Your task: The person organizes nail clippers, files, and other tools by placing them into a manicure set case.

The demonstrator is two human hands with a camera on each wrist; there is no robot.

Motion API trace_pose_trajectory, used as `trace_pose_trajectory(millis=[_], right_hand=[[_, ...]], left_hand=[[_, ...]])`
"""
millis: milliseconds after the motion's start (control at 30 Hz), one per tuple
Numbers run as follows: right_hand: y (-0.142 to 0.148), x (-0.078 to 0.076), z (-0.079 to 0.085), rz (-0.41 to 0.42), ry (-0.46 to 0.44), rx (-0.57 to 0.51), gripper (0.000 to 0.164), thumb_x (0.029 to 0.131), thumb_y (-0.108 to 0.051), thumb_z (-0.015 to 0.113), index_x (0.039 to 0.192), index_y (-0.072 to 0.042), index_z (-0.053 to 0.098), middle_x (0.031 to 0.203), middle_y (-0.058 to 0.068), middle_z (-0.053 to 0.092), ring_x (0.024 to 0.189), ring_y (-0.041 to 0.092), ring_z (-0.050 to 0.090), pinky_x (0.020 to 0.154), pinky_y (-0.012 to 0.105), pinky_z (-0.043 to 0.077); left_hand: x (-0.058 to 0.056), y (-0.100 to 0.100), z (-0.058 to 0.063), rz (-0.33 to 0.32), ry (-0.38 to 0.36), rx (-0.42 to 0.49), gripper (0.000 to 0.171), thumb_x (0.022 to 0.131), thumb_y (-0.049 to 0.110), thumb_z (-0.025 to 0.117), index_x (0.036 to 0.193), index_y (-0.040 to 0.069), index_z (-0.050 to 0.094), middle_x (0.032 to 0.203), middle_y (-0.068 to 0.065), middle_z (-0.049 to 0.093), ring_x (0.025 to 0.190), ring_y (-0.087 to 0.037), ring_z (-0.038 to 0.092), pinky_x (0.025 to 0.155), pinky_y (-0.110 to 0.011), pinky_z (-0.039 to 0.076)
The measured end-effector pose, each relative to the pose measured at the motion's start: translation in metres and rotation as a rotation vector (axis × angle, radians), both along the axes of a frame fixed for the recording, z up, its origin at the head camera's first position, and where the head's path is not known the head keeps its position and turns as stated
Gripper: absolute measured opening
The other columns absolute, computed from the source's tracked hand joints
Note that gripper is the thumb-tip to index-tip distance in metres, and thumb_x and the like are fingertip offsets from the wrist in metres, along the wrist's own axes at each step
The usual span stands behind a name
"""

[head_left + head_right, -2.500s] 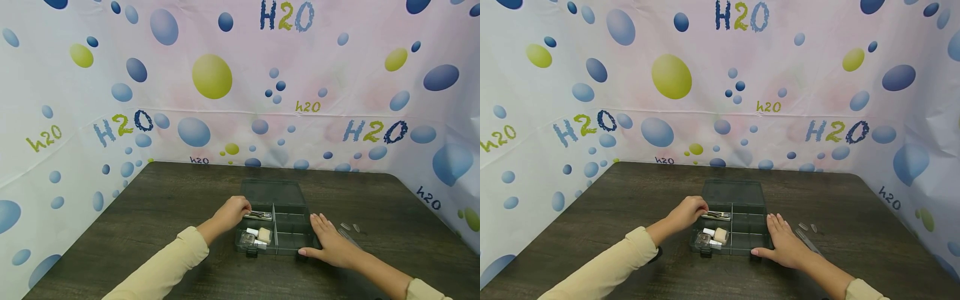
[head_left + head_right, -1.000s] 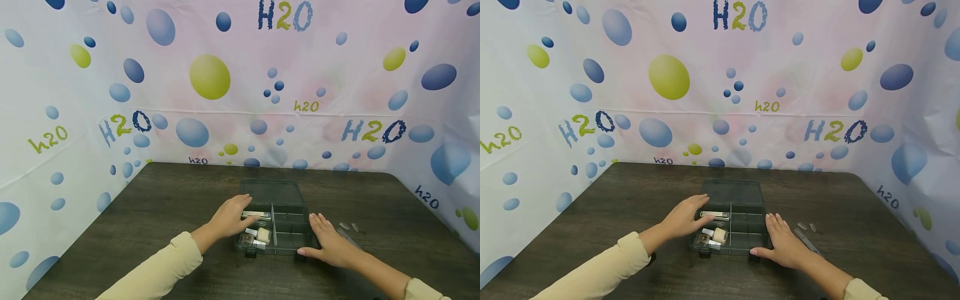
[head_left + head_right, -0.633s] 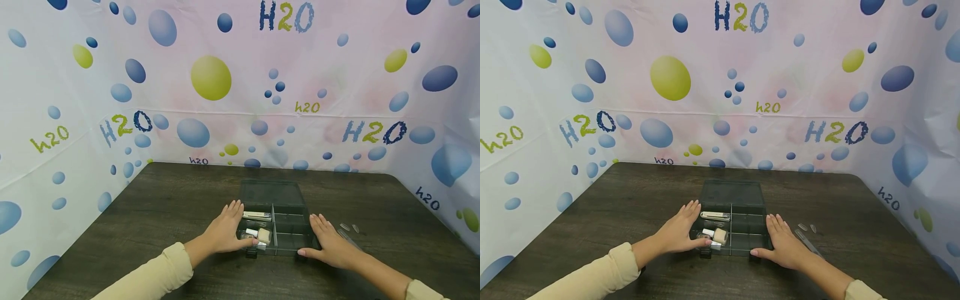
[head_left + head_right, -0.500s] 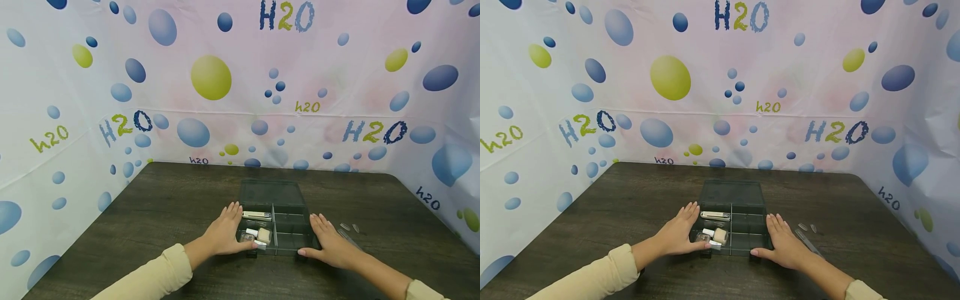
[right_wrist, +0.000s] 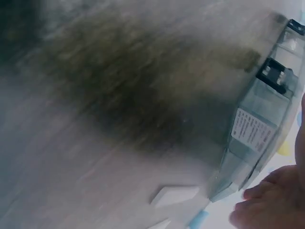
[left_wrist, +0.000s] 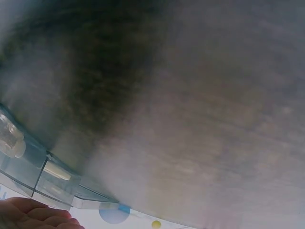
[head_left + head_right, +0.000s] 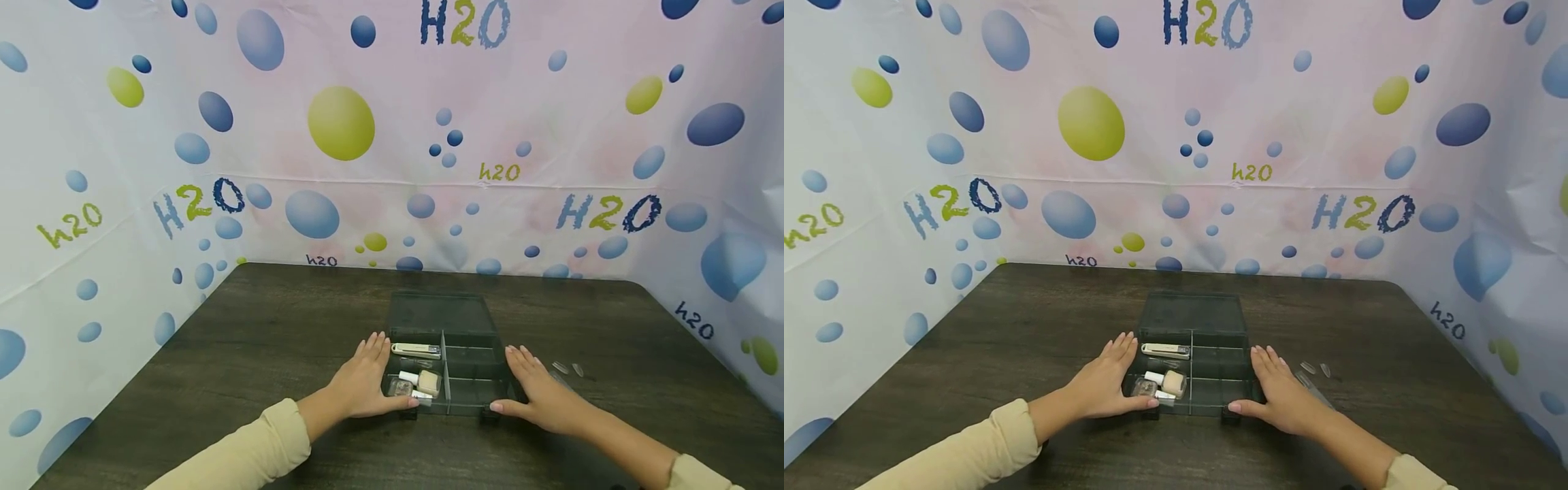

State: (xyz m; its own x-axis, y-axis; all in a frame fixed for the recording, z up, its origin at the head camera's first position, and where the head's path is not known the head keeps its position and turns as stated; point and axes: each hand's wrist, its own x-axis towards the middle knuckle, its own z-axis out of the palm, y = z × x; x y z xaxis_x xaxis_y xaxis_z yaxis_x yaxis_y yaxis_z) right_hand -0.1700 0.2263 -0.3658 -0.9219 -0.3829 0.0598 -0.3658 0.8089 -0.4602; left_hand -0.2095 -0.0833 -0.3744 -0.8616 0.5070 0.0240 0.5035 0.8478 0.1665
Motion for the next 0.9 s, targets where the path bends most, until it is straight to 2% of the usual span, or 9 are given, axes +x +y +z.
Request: trace_pose_trajectory(millis=[67,200,333,467,567,767,900], right_hand=[[0.003,0.001,0.003,-0.006,0.078,-0.005,0.093,0.081,-0.048,0.065,0.141,0.011,0.027,0.146,0.033,0.025,0.133,0.052,0.023,0.101,0.067,0.026],[0.012,0.001,0.006,-0.027,0.305,-0.070,0.072,0.079,-0.033,0.072,0.132,0.008,0.045,0.132,0.031,0.047,0.115,0.047,0.051,0.087,0.054,0.048],[0.024,0.003,0.001,-0.068,0.491,-0.136,0.056,0.073,-0.018,0.078,0.120,0.005,0.058,0.116,0.025,0.061,0.098,0.041,0.061,0.072,0.045,0.054],[0.033,0.009,-0.005,-0.166,0.586,-0.133,0.044,0.068,-0.010,0.080,0.108,0.001,0.065,0.100,0.016,0.068,0.085,0.033,0.063,0.066,0.039,0.055],[0.038,0.016,-0.010,-0.243,0.549,-0.115,0.037,0.068,-0.009,0.080,0.102,0.000,0.067,0.095,0.011,0.068,0.080,0.029,0.062,0.063,0.035,0.055],[0.043,0.029,-0.024,-0.355,0.260,-0.076,0.043,0.075,-0.019,0.077,0.104,0.007,0.062,0.095,0.013,0.064,0.079,0.026,0.061,0.065,0.035,0.054],[0.044,0.030,-0.031,-0.414,0.102,-0.048,0.046,0.078,-0.026,0.074,0.103,0.010,0.059,0.093,0.014,0.060,0.081,0.023,0.060,0.069,0.038,0.053]], left_hand=[[0.000,0.000,0.000,-0.001,0.002,0.008,0.106,0.077,0.072,0.051,0.145,-0.004,0.024,0.152,-0.022,0.021,0.143,-0.033,0.018,0.116,-0.044,0.022],[0.000,-0.001,0.000,0.000,0.004,0.018,0.106,0.077,0.072,0.051,0.145,-0.004,0.023,0.152,-0.022,0.021,0.143,-0.033,0.017,0.116,-0.044,0.022],[0.000,-0.001,-0.001,0.001,-0.005,0.027,0.106,0.077,0.072,0.051,0.145,-0.004,0.023,0.152,-0.022,0.020,0.143,-0.034,0.017,0.116,-0.044,0.022],[0.000,-0.001,-0.001,-0.007,-0.007,0.031,0.106,0.077,0.072,0.051,0.145,-0.005,0.022,0.152,-0.022,0.020,0.142,-0.034,0.017,0.115,-0.044,0.023],[-0.001,-0.001,-0.001,-0.012,-0.001,0.027,0.106,0.077,0.072,0.051,0.145,-0.005,0.023,0.152,-0.023,0.021,0.142,-0.034,0.018,0.115,-0.044,0.024],[-0.001,-0.001,-0.001,-0.007,-0.008,0.036,0.106,0.078,0.071,0.052,0.145,-0.005,0.022,0.151,-0.023,0.021,0.142,-0.035,0.018,0.115,-0.044,0.024],[-0.001,-0.001,-0.002,-0.011,-0.020,0.046,0.106,0.078,0.071,0.052,0.145,-0.005,0.022,0.151,-0.023,0.021,0.142,-0.035,0.018,0.115,-0.045,0.023]])
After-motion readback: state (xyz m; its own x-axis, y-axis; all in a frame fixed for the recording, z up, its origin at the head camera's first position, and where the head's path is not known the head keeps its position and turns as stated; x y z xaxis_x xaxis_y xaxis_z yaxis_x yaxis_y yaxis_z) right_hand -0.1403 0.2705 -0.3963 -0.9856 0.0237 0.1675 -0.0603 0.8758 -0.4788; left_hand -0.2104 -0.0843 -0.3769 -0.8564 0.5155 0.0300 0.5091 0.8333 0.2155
